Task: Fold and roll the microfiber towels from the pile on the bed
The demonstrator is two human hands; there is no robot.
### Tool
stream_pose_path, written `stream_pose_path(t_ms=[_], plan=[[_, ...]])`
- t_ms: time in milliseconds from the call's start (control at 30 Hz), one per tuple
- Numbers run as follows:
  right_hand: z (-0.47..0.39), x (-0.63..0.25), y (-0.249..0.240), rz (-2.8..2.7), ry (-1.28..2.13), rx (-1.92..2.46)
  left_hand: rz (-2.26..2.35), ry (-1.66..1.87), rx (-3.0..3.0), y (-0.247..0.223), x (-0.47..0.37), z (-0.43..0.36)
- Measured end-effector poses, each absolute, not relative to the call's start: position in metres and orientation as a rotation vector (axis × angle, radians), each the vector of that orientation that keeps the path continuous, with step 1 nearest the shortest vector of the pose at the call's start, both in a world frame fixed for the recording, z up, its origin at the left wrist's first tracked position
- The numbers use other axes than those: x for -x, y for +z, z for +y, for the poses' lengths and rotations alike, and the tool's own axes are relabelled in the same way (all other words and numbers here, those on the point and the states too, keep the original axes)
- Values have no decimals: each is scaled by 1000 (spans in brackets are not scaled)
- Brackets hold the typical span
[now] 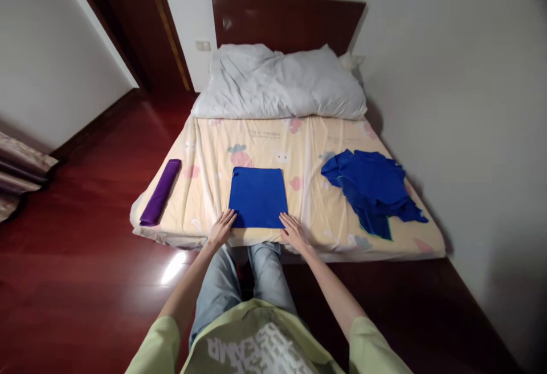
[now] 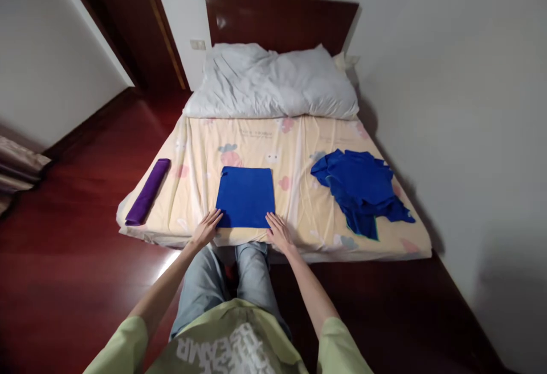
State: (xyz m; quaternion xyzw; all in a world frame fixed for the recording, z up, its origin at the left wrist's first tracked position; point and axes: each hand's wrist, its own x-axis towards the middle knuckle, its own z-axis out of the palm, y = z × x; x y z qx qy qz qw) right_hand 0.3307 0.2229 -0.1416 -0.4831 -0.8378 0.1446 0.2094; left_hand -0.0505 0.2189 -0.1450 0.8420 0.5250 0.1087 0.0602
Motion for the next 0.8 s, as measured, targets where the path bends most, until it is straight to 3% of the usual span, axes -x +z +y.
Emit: stream_pose_path(t_ms=[267, 533, 800], plan=[[235, -332, -163, -2165, 546, 1444, 1631, 277, -2524, -179, 48, 229], [242, -338, -149, -2145, 565, 1379, 1498, 255, -2565, -153, 62, 232], [184, -355, -143, -2155, 690, 1307, 1481, 346, -2394, -142, 68, 177]])
